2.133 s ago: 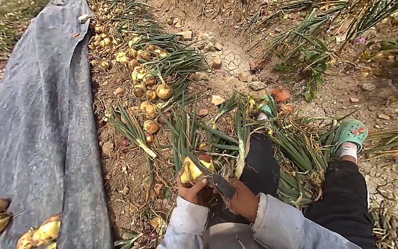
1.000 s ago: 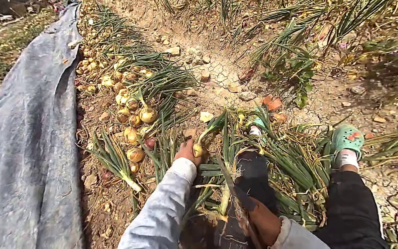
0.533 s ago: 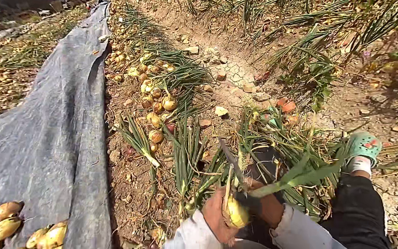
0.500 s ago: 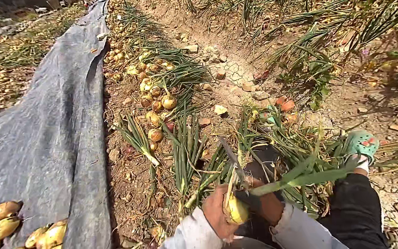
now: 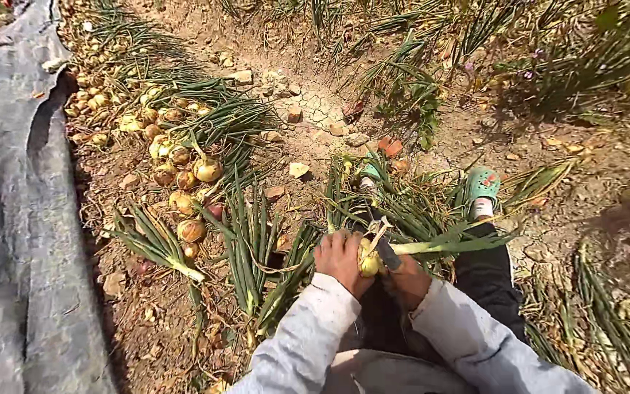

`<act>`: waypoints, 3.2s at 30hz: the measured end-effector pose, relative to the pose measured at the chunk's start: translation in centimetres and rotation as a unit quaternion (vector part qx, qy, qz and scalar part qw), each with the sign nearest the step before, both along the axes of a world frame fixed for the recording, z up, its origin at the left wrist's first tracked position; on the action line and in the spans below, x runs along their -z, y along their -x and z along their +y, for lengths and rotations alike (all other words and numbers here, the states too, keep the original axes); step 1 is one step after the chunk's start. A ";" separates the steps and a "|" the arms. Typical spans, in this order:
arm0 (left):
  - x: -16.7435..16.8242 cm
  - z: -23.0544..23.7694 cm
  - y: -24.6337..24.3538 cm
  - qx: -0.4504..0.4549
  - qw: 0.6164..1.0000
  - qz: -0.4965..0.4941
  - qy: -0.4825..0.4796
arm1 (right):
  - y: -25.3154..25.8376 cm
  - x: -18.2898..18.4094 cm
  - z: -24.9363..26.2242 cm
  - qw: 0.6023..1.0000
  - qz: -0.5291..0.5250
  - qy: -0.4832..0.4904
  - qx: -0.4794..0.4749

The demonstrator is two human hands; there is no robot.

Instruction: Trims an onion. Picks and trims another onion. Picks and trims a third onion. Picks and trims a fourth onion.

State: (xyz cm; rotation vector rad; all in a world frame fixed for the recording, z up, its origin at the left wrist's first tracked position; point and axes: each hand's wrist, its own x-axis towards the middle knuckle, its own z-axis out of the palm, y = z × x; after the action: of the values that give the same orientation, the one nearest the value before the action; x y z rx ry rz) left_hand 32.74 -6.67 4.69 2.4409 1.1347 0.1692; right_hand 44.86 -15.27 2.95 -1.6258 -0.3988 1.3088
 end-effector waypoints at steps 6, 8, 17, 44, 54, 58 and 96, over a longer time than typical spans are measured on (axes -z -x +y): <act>-1.3 3.1 -5.1 -0.045 0.997 0.054 0.043 | -1.5 -0.5 -1.4 0.995 0.085 -0.008 0.050; -0.9 6.1 -4.9 -0.141 0.987 0.025 0.075 | -0.9 -0.6 -3.1 0.995 0.084 -0.001 0.062; -1.0 -0.4 -4.3 -0.211 0.619 -0.547 0.523 | -3.9 1.0 -3.0 0.989 -0.146 -0.011 0.022; 2.8 -3.9 -0.8 -0.056 0.808 -0.526 0.260 | -0.2 -1.3 -2.7 0.995 0.007 -0.051 0.091; 3.8 4.4 14.7 -0.565 0.513 -0.607 0.223 | 0.3 1.0 -3.4 0.996 0.047 0.071 0.029; 4.4 0.9 30.5 -0.559 0.389 -0.732 0.016 | -0.5 2.3 -3.8 0.981 -0.113 0.131 -0.083; 2.5 5.6 14.0 -0.281 0.880 0.296 0.244 | -0.2 0.1 -6.0 0.998 -0.016 0.057 0.001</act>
State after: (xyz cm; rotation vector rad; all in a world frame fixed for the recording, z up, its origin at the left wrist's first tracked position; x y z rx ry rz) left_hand 18.77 -1.08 2.17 1.6858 1.8578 -0.6606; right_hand 45.10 -21.31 2.90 -1.7426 -0.3471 1.3259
